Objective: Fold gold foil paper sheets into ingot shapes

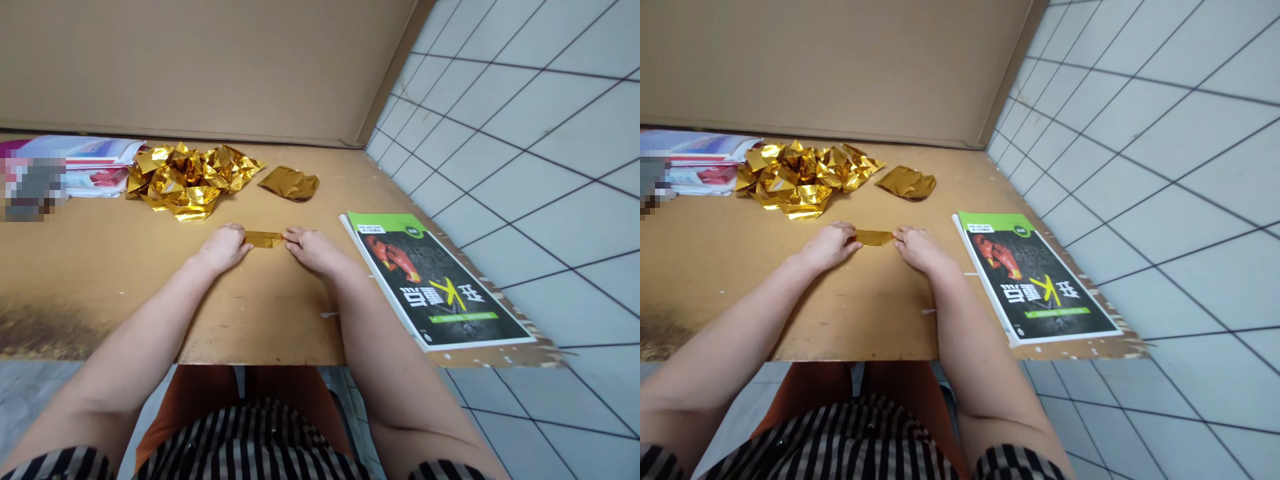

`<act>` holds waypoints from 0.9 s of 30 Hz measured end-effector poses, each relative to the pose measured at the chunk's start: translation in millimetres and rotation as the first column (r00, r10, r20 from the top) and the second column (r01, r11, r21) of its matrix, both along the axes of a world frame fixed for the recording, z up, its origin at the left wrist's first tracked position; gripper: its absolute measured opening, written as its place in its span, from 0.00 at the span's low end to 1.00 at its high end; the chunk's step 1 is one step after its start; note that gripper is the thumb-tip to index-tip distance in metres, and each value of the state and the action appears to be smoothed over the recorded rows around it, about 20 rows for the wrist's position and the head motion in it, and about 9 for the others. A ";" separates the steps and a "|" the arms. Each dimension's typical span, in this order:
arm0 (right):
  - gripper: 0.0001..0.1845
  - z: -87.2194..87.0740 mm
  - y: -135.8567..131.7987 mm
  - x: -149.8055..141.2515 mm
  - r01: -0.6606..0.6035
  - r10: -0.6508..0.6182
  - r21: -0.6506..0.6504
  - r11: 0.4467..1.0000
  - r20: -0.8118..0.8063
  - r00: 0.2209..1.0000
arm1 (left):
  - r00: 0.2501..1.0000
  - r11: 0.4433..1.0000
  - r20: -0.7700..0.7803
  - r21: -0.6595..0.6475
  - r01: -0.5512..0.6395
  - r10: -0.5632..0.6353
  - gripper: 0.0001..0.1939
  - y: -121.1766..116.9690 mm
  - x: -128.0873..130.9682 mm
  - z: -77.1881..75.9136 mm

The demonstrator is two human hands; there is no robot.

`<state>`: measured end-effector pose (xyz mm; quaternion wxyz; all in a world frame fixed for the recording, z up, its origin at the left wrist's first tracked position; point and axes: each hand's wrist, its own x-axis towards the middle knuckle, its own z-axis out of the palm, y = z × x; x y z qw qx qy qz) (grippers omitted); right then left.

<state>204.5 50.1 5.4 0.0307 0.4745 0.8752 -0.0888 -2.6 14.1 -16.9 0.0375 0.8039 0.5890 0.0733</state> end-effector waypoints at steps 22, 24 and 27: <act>0.26 -26.3 -8.2 -25.7 -0.085 0.084 0.002 0.996 -0.179 0.980 | 0.958 0.956 0.091 0.146 0.256 -0.271 0.16 3.1 18.7 -18.6; 0.27 -25.1 -6.8 -21.1 -0.068 0.060 -0.040 0.997 -0.167 0.984 | 0.963 0.961 0.089 0.128 0.244 -0.256 0.16 3.1 15.6 -17.0; 0.28 -19.5 -5.1 -13.1 -0.022 0.011 -0.085 0.996 -0.131 0.991 | 0.977 0.976 0.054 0.087 0.202 -0.207 0.13 3.0 7.2 -12.9</act>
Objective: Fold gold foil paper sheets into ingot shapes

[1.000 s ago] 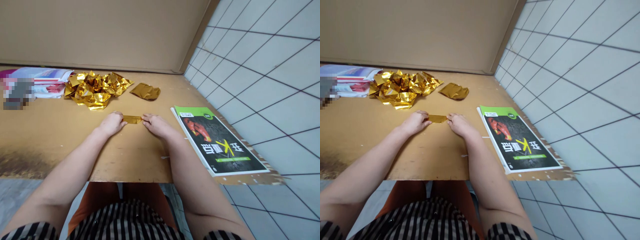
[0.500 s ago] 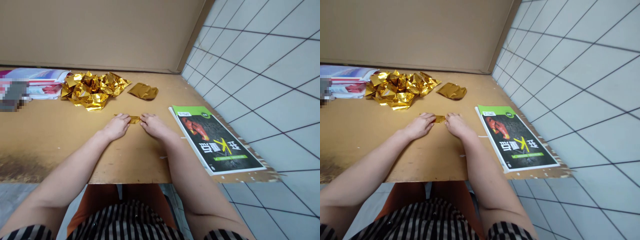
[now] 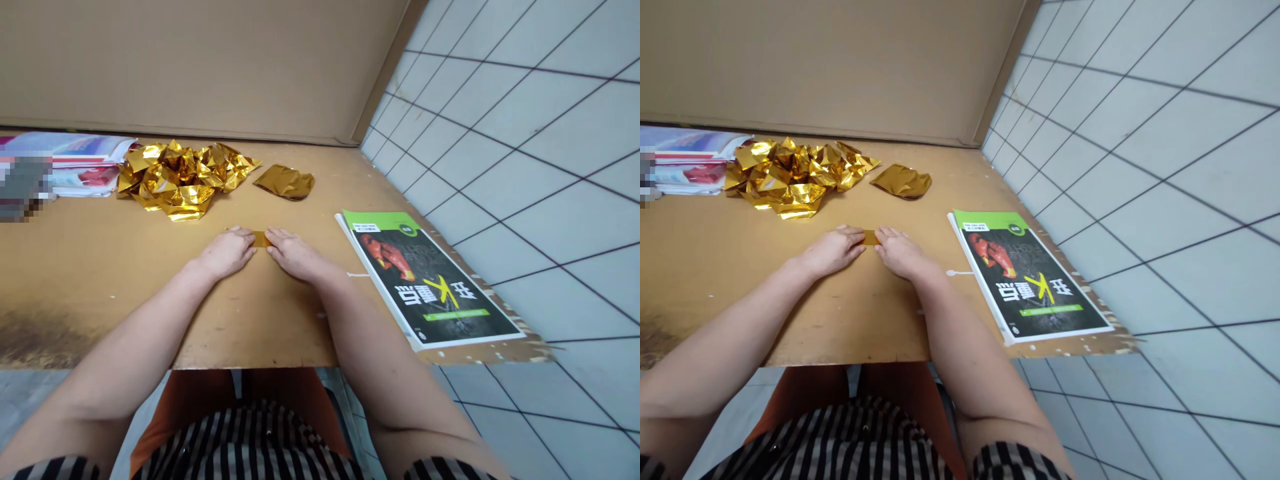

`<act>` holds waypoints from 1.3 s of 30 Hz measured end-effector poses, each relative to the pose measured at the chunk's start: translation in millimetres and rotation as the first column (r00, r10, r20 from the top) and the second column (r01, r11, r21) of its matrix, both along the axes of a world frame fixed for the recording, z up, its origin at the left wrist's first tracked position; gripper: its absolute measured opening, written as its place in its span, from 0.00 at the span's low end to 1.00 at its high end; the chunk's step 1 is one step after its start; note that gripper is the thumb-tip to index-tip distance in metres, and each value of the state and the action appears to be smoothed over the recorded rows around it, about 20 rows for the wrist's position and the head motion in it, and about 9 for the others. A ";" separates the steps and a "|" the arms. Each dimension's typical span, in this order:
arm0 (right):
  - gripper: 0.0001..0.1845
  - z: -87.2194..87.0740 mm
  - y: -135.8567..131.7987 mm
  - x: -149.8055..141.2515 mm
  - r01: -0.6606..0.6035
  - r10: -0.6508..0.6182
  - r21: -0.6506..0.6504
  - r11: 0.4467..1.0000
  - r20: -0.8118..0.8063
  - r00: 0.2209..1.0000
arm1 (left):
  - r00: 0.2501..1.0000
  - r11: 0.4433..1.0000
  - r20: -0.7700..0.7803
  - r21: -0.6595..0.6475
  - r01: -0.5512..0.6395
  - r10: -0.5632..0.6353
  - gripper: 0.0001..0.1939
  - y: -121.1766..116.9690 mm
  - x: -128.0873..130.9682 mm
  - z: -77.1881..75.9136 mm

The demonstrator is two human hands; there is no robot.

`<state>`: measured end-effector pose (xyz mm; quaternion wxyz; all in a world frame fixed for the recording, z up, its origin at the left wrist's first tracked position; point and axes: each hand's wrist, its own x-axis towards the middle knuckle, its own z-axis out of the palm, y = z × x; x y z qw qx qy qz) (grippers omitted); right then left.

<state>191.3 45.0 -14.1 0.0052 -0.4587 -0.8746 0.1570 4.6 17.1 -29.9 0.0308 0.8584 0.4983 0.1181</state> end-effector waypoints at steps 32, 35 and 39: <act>0.20 3.9 3.9 -7.2 0.111 -0.106 0.216 0.970 -0.036 0.994 | 0.978 0.990 0.180 0.074 -0.117 0.102 0.16 12.4 -26.0 -7.5; 0.19 0.7 6.2 -7.8 0.145 -0.132 0.237 0.961 -0.068 0.989 | 0.973 0.992 0.211 0.069 -0.107 0.091 0.16 10.5 -24.7 -6.4; 0.19 -3.9 8.9 -7.9 0.196 -0.166 0.243 0.950 -0.136 0.977 | 0.963 0.993 0.256 0.056 -0.106 0.089 0.12 8.4 -23.4 -5.3</act>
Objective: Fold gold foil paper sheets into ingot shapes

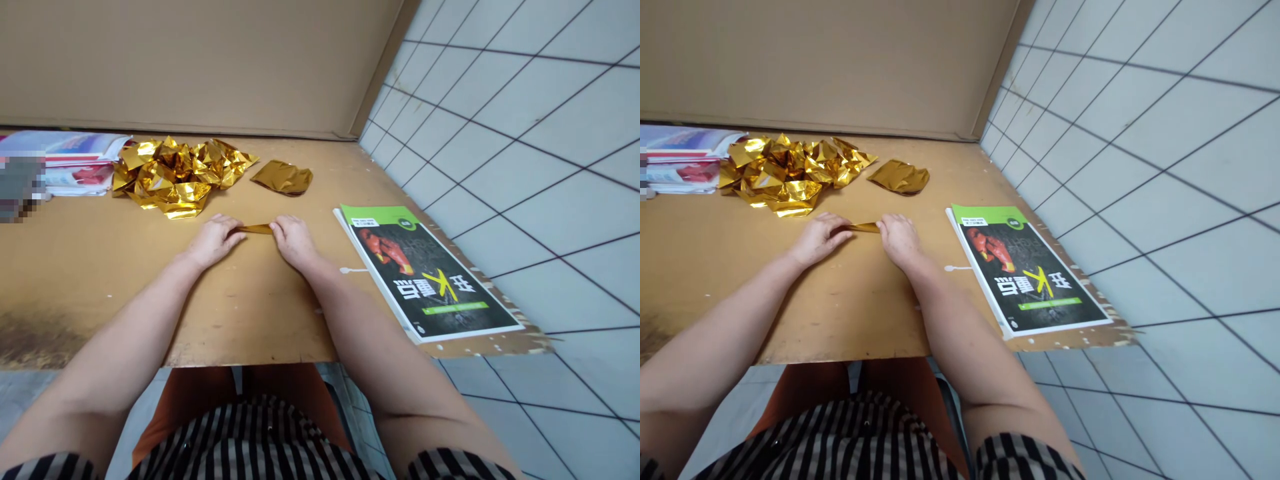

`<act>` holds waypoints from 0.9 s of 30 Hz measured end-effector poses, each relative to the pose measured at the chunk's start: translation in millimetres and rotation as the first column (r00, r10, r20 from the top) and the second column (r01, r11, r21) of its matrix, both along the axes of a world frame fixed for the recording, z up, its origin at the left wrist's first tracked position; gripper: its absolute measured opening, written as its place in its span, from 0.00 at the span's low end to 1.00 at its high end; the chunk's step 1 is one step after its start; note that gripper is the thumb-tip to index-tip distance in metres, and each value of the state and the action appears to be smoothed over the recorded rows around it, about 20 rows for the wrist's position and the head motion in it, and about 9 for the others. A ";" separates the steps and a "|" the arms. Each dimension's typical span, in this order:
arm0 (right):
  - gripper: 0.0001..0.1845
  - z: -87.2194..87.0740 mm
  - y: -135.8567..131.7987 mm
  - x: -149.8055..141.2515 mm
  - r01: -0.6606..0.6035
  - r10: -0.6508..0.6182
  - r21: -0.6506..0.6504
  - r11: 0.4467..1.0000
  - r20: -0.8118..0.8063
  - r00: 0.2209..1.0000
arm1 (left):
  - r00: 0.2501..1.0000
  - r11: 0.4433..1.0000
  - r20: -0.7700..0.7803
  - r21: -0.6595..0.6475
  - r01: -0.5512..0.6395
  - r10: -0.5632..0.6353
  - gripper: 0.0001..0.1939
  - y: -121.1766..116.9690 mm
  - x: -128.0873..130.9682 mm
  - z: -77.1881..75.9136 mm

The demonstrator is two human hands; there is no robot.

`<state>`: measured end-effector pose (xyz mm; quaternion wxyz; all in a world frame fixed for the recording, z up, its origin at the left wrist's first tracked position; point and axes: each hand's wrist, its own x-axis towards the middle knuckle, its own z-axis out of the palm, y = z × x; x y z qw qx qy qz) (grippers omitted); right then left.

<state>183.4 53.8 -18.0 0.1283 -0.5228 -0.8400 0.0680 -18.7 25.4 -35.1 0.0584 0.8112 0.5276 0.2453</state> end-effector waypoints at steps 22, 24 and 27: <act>0.16 -2.4 2.5 -8.7 -0.022 0.017 0.054 0.998 0.090 0.996 | 0.972 0.971 -0.085 0.116 -0.210 0.220 0.14 3.1 12.6 -4.1; 0.18 -1.5 -1.2 -9.6 -0.063 0.055 0.067 0.996 0.113 0.992 | 0.981 0.981 -0.119 0.135 -0.140 0.156 0.14 0.2 16.4 -1.8; 0.20 -1.5 -6.6 -12.4 -0.125 0.117 0.074 0.989 0.108 0.987 | 0.983 0.997 -0.178 0.079 -0.024 0.038 0.17 -3.4 21.6 -0.1</act>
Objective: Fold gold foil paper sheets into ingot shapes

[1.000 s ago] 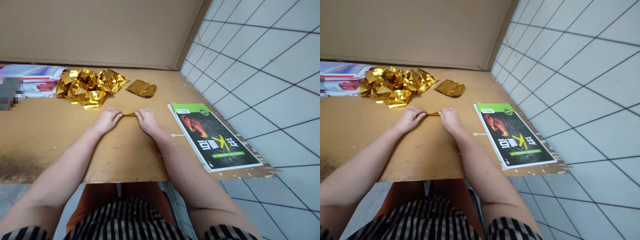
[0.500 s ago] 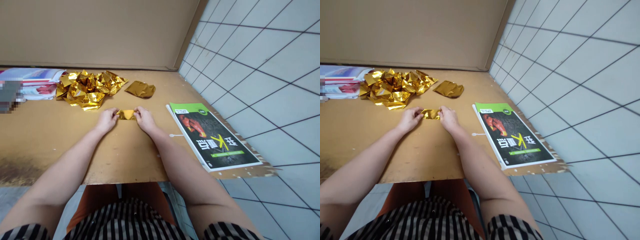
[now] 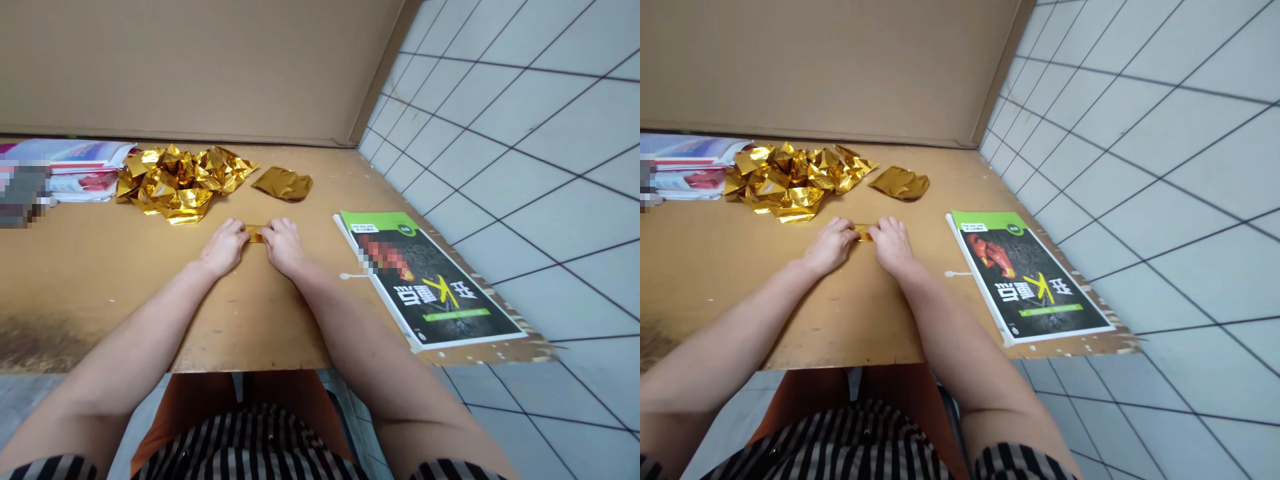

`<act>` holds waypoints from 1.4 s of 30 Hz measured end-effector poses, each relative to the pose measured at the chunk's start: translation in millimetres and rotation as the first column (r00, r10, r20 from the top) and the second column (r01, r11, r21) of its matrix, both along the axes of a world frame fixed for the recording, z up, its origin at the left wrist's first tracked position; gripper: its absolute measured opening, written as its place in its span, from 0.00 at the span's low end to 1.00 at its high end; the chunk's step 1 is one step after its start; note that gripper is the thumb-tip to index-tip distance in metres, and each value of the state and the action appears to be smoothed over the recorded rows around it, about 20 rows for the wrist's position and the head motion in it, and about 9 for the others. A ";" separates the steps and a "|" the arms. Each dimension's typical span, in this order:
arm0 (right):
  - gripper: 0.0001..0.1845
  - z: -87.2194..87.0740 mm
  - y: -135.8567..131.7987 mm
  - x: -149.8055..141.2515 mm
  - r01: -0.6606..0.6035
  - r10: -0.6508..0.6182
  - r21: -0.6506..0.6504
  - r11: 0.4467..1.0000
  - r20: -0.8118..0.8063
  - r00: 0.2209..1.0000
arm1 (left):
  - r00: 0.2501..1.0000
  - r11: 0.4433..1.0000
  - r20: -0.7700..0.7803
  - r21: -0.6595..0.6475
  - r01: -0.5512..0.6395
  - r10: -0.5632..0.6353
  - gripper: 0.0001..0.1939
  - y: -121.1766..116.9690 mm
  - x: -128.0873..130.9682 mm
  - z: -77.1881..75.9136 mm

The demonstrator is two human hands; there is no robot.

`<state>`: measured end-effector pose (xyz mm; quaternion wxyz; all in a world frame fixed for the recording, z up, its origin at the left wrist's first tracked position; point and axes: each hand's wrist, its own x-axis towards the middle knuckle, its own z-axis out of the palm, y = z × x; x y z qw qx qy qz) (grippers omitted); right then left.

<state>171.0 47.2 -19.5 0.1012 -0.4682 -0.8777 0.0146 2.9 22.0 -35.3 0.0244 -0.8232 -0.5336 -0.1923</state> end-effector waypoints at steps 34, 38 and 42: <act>0.12 -3.1 10.8 -13.2 0.138 -0.209 -0.286 0.948 -0.234 0.950 | 0.864 0.907 0.377 -0.378 -0.186 0.335 0.07 22.7 16.2 2.6; 0.12 -1.3 11.3 -13.4 0.143 -0.220 -0.311 0.939 -0.228 0.949 | 0.867 0.909 0.367 -0.367 -0.198 0.337 0.06 21.4 17.0 2.4; 0.11 -1.7 11.5 -13.5 0.134 -0.209 -0.304 0.943 -0.230 0.950 | 0.875 0.911 0.349 -0.356 -0.208 0.336 0.06 19.7 17.2 2.9</act>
